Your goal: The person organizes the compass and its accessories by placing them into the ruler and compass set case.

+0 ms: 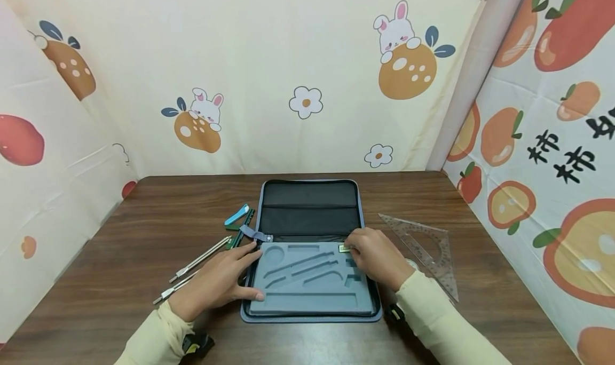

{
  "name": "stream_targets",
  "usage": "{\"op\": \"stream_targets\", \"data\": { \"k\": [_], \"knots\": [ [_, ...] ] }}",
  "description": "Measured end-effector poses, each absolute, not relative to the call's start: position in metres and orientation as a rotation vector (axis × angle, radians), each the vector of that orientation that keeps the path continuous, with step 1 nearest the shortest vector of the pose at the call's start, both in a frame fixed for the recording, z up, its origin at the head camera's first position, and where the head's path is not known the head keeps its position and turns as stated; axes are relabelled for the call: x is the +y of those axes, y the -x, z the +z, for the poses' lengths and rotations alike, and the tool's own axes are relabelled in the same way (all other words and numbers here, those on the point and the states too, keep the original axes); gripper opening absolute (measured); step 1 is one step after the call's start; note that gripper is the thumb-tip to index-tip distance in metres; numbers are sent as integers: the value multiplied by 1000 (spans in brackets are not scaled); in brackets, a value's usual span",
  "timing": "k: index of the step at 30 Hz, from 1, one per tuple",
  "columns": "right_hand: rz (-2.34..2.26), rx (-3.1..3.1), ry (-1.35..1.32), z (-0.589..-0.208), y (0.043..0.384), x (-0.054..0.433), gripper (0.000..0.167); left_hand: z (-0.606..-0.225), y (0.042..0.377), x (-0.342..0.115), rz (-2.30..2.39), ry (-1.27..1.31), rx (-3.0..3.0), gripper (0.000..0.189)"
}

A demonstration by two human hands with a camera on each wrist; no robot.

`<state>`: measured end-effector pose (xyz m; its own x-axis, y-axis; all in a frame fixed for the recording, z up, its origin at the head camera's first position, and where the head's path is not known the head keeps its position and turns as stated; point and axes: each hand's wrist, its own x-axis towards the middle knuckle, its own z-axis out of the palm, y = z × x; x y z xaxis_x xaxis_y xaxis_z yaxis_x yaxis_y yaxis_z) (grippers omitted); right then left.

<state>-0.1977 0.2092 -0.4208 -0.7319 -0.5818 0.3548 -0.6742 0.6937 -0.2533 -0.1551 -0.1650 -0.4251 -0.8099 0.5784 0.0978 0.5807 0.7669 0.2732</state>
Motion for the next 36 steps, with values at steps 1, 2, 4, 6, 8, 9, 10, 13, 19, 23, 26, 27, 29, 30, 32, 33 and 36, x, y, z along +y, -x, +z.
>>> {"op": "stream_targets", "data": {
  "k": [1, 2, 4, 6, 8, 9, 10, 13, 19, 23, 26, 27, 29, 30, 32, 33, 36],
  "knots": [
    [547, -2668, -1003, -421, 198, 209, 20, -425, 155, -165, -460, 967, -2944, 89],
    [549, -2674, -1003, -421, 198, 208, 20, -425, 155, -165, -460, 968, -2943, 89],
    [545, -2678, -1005, -421, 198, 208, 20, -425, 155, -165, -460, 970, -2941, 89],
    [539, -2673, -1010, -421, 197, 208, 18, -425, 155, -165, -458, 974, -2939, 88],
    [528, -2671, -1008, -421, 196, 209, 14, -425, 155, -165, -456, 977, -2936, 88],
    [519, -2670, -1008, -421, 196, 209, 13, -425, 155, -165, -454, 980, -2933, 88],
    [509, -2674, -1006, -421, 195, 210, 12, -425, 155, -165, -454, 983, -2931, 88],
    [487, -2698, -993, -421, 192, 211, 12, -424, 156, -165, -453, 988, -2927, 87],
    [482, -2734, -971, -421, 190, 211, 10, -423, 156, -165, -465, 980, -2956, 88],
    [494, -2757, -950, -422, 189, 212, 11, -423, 154, -166, -480, 960, -2999, 88],
    [489, -2760, -912, -420, 189, 214, 13, -424, 153, -167, -479, 960, -2999, 89],
    [484, -2757, -895, -420, 188, 216, 13, -424, 153, -167, -477, 963, -2993, 89],
    [472, -2751, -858, -418, 188, 221, 14, -424, 154, -167, -479, 973, -2981, 89],
    [468, -2749, -841, -417, 188, 223, 14, -424, 154, -166, -480, 977, -2978, 89],
    [451, -2746, -810, -415, 188, 230, 13, -423, 154, -166, -481, 981, -2978, 89],
    [443, -2746, -795, -414, 188, 234, 13, -423, 155, -165, -484, 981, -2981, 89],
    [418, -2754, -778, -411, 188, 244, 11, -422, 155, -165, -495, 975, -3002, 89]
  ]
}}
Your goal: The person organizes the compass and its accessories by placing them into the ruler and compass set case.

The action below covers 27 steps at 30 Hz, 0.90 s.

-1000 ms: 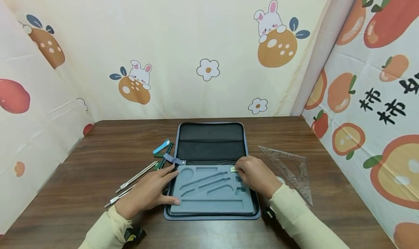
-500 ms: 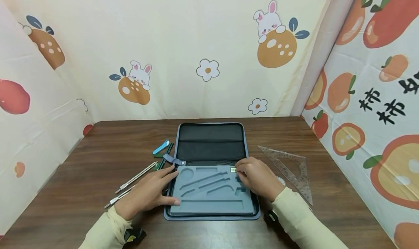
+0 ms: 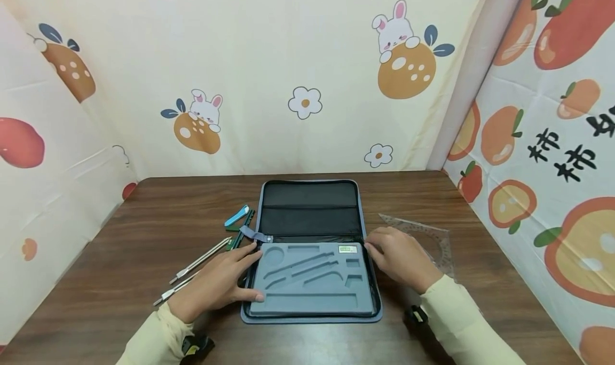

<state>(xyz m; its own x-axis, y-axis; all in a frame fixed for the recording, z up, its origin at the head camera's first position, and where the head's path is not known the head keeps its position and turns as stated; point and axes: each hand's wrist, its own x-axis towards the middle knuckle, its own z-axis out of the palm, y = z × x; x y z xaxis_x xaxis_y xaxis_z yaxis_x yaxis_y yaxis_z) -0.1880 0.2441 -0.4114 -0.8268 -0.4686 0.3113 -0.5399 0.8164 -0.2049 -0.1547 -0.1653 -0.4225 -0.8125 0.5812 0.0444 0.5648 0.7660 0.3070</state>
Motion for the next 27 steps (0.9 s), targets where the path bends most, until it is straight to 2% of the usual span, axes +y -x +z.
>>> {"op": "stream_targets", "data": {
  "k": [7, 12, 19, 27],
  "knots": [
    [384, -2916, -660, -405, 185, 266, 16, -422, 154, -166, 468, -937, 2906, 88],
    [385, -3059, -598, -398, 184, 281, 29, -423, 154, -166, 449, -959, 2928, 88],
    [457, -3297, -562, -390, 185, 302, 55, -424, 156, -166, 438, -961, 2923, 88],
    [503, -3416, -526, -392, 182, 306, 65, -424, 157, -166, 454, -967, 2907, 88]
  ]
}}
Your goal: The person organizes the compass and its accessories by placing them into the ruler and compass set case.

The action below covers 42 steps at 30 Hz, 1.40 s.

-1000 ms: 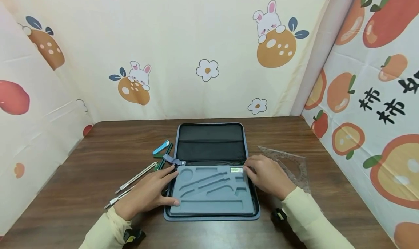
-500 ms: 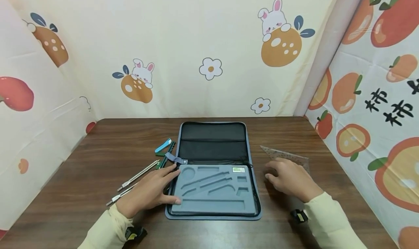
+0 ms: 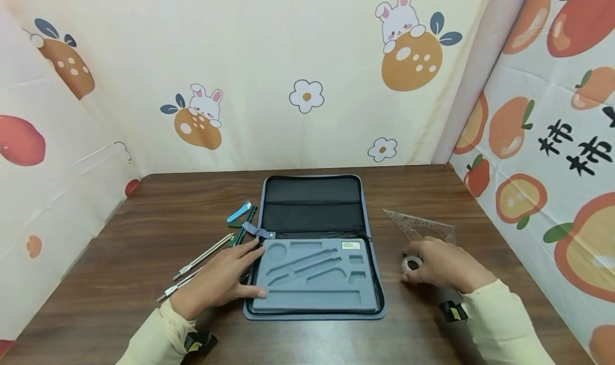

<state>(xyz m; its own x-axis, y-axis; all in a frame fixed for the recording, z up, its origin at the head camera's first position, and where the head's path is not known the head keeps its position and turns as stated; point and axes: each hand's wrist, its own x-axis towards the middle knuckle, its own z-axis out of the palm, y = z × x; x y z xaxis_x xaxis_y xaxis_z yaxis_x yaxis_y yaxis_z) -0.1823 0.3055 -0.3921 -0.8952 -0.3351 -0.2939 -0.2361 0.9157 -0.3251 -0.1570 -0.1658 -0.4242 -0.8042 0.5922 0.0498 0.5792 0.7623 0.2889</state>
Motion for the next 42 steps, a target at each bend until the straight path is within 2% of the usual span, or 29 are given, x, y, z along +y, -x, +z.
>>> {"op": "stream_targets", "data": {
  "k": [14, 23, 33, 42],
  "knots": [
    [-333, 2808, 439, -398, 179, 306, 49, -424, 157, -165, 461, -960, 2907, 87],
    [-389, 2880, 539, -402, 177, 298, 43, -425, 157, -166, 436, -954, 2917, 89],
    [-511, 3013, 541, -405, 178, 278, 30, -424, 158, -166, 445, -971, 2917, 89],
    [-547, 3048, 699, -406, 176, 249, 21, -424, 158, -165, 442, -951, 2940, 91]
  ]
}}
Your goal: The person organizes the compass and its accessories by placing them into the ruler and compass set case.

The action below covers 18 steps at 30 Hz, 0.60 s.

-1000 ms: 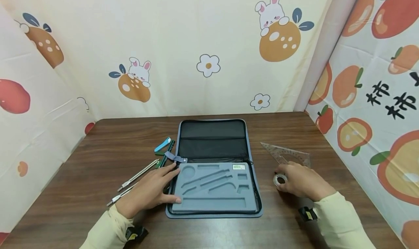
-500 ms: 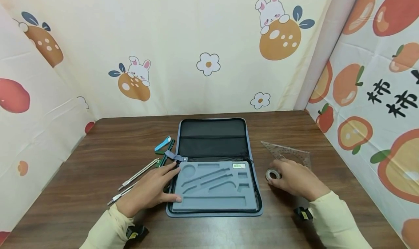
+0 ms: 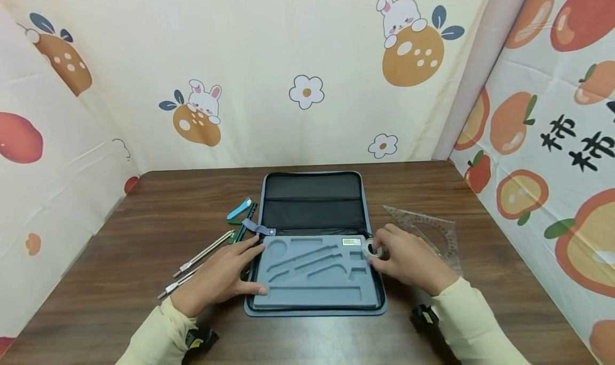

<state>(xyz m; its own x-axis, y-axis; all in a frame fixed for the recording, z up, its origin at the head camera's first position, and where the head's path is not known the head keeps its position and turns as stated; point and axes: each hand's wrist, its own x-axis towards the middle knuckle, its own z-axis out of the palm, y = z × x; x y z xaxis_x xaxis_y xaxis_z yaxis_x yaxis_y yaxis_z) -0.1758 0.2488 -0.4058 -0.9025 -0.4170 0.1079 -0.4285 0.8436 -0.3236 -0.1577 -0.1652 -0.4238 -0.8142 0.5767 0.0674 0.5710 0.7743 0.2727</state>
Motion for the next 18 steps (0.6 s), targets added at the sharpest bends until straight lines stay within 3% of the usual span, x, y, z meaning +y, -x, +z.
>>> {"op": "stream_targets", "data": {
  "k": [11, 18],
  "knots": [
    [585, -2826, -940, -407, 175, 215, 17, -424, 159, -163, 374, -1003, 2996, 86],
    [571, -2702, -1091, -412, 173, 203, 17, -423, 161, -154, 348, -1199, 3201, 58]
  ]
}}
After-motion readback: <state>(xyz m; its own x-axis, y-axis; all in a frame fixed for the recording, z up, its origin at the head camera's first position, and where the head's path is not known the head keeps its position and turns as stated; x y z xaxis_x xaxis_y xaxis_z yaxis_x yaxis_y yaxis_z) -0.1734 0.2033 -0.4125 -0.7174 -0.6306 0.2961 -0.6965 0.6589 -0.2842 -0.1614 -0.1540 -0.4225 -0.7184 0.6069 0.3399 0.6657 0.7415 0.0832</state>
